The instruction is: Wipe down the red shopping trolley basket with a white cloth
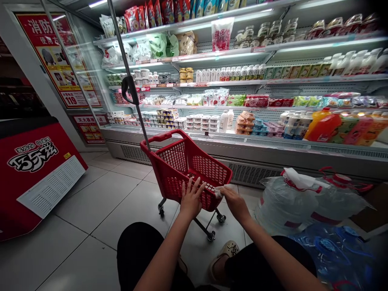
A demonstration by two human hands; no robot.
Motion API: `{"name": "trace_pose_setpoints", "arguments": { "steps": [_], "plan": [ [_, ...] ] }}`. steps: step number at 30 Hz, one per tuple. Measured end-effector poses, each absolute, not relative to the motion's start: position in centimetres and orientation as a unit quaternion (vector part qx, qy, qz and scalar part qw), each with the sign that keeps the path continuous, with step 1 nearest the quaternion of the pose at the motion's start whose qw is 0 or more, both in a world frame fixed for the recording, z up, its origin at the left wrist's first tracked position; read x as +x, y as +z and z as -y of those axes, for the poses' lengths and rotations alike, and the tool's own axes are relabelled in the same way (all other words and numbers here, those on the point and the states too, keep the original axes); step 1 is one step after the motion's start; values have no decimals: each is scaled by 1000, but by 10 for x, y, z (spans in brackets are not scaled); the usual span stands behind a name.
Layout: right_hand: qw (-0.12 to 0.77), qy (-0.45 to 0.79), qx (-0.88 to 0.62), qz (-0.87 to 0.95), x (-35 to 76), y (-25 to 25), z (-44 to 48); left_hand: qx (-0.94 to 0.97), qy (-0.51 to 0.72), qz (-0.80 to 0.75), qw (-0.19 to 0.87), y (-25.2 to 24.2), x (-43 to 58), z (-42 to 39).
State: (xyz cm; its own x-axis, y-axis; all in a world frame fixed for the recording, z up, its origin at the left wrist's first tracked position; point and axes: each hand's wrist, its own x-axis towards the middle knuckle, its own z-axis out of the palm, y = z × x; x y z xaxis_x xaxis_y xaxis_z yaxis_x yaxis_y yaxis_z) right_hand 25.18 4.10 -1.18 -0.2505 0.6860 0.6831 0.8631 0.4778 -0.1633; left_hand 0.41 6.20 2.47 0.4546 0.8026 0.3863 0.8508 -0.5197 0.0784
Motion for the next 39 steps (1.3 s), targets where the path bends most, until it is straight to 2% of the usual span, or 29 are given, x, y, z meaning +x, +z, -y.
{"name": "trace_pose_setpoints", "arguments": {
  "steps": [8, 15, 22, 27, 33, 39],
  "plan": [
    [341, -148, -469, 801, 208, -9, -23, -835, -207, 507, 58, 24, -2, -68],
    [335, -142, -389, 846, 217, -9, -30, -823, -214, 511, 125, 20, -29, -61],
    [322, -150, -487, 798, 283, -6, -51, -819, -215, 514, 139, 23, -37, -58],
    [348, -126, -514, 773, 260, -8, -41, -815, -218, 518, 140, 19, -31, -61],
    [364, -119, -441, 812, 184, -15, -15, -807, -211, 528, 159, 20, -46, -65],
    [366, -141, -363, 845, 177, -15, -16, -841, -181, 477, 181, 33, -64, -60]
  ]
}}
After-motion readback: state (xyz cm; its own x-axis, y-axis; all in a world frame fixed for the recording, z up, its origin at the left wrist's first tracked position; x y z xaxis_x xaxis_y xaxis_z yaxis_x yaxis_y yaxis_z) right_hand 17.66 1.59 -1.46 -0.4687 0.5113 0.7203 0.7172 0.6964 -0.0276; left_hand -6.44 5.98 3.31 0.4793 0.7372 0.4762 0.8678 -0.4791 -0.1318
